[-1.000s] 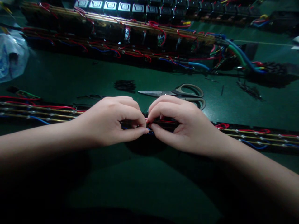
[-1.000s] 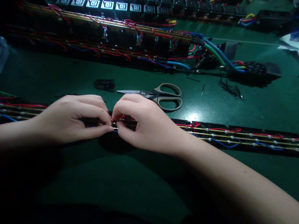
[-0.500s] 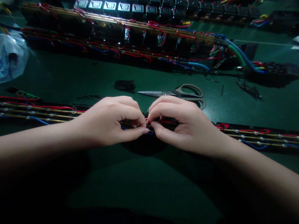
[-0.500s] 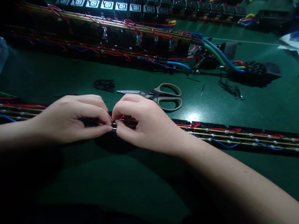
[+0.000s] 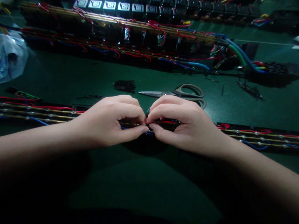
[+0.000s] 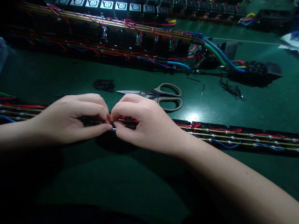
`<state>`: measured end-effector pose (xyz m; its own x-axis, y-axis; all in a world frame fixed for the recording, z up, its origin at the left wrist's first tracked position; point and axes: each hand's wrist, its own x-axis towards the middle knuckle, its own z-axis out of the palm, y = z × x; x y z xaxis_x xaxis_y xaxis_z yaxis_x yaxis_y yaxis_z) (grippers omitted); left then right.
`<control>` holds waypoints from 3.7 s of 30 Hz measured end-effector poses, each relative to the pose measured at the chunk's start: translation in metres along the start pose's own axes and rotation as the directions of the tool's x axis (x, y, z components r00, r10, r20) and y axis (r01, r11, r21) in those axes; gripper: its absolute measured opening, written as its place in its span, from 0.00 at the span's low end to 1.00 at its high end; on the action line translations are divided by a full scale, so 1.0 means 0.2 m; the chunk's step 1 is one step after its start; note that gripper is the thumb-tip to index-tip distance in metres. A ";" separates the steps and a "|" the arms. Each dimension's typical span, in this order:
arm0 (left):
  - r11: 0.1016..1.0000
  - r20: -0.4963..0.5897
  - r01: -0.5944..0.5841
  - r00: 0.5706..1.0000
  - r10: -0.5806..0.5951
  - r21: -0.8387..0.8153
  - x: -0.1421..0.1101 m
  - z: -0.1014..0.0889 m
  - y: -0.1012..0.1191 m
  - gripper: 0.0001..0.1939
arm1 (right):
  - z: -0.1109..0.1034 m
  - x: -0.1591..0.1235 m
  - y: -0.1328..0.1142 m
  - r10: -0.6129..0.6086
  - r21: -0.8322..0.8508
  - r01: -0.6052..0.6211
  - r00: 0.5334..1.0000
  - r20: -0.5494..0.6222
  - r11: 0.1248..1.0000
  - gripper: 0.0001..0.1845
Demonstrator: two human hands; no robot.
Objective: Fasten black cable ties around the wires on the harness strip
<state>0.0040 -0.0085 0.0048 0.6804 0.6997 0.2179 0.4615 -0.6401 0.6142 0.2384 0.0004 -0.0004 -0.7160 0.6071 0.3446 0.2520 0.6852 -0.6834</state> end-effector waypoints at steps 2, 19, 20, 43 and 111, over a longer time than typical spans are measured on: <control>1.000 -0.008 0.021 1.000 -0.021 -0.005 0.00 0.00 0.00 0.07 | 0.00 0.00 0.00 0.001 -0.011 -0.001 1.000 0.002 1.000 0.04; 0.999 0.011 0.048 0.999 -0.048 -0.001 0.01 0.01 0.01 0.05 | 0.00 -0.01 -0.01 0.001 -0.013 -0.001 1.000 -0.016 1.000 0.07; 0.999 0.009 0.048 0.999 -0.048 0.001 0.00 0.01 0.01 0.05 | 0.00 -0.01 -0.01 0.003 -0.012 -0.003 1.000 -0.019 1.000 0.07; 0.996 0.005 0.086 0.996 -0.086 -0.031 0.00 0.00 0.01 0.05 | -0.01 0.00 -0.01 0.018 0.002 -0.018 0.999 -0.045 1.000 0.07; 0.710 -0.040 -0.432 0.840 0.542 0.556 -0.20 0.07 0.08 0.08 | 0.06 -0.02 -0.02 -0.069 -0.137 0.076 0.996 0.055 0.988 0.16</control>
<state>-0.0076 -0.0507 -0.0051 0.7987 0.2532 0.5458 0.3501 -0.9333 -0.0793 0.2329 -0.0099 -0.0078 -0.7662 0.5355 0.3552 0.2837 0.7779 -0.5607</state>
